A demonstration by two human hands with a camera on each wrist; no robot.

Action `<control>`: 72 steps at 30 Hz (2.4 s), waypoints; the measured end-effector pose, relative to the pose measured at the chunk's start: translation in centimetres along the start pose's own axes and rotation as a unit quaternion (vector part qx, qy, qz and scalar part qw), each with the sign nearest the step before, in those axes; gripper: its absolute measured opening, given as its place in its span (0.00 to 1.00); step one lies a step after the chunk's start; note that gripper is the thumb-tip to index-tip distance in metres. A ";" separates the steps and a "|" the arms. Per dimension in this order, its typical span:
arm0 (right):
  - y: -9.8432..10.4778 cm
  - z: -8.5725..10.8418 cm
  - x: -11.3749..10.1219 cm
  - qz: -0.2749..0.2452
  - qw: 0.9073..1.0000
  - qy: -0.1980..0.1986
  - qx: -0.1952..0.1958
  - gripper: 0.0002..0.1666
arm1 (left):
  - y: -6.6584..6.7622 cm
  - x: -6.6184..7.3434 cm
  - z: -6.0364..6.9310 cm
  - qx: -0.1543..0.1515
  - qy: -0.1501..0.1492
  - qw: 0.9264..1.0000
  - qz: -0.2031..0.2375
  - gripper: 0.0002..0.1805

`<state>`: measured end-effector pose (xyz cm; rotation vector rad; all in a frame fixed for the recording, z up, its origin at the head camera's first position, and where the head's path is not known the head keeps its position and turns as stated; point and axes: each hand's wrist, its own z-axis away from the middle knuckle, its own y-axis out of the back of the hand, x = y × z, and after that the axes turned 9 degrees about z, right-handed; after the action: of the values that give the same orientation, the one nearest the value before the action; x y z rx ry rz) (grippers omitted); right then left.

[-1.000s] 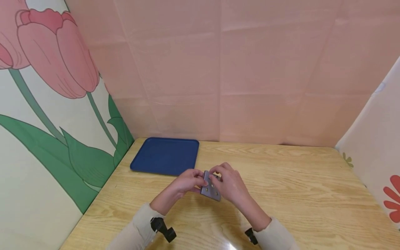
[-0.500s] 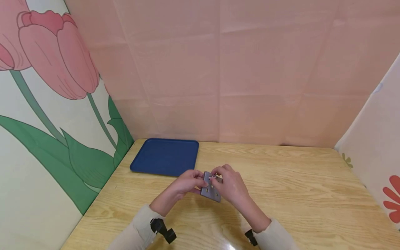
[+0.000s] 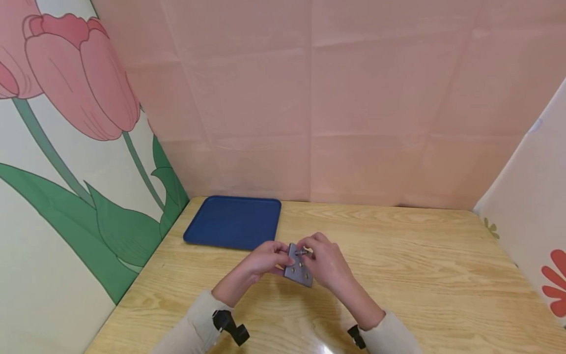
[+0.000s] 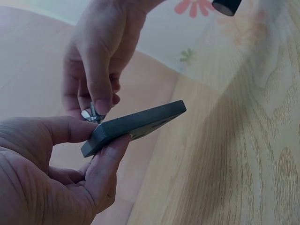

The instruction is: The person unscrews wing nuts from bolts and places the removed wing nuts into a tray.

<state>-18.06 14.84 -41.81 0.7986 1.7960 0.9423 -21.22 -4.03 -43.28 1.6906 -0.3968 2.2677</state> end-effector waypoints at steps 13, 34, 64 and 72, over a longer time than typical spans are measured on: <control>-0.2 0.0 -0.2 -0.003 1.000 0.021 0.013 0.12 | 0.1 -0.2 -0.3 -0.002 0.000 1.000 0.002 0.14; -0.4 -0.3 0.2 0.013 0.999 -0.024 0.019 0.09 | 0.0 -0.2 -0.1 0.002 -0.003 1.000 0.001 0.15; -0.5 -0.7 -0.2 0.013 0.999 -0.017 0.042 0.09 | 0.0 -0.5 -0.3 0.000 -0.003 1.000 0.004 0.13; -0.5 -0.4 -0.2 0.010 1.000 -0.018 0.019 0.10 | 0.1 -0.5 -0.2 0.002 0.002 1.000 0.015 0.13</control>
<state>-18.47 14.33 -42.03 0.8539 1.7830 0.9027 -21.30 -4.03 -43.86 1.6927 -0.4197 2.2928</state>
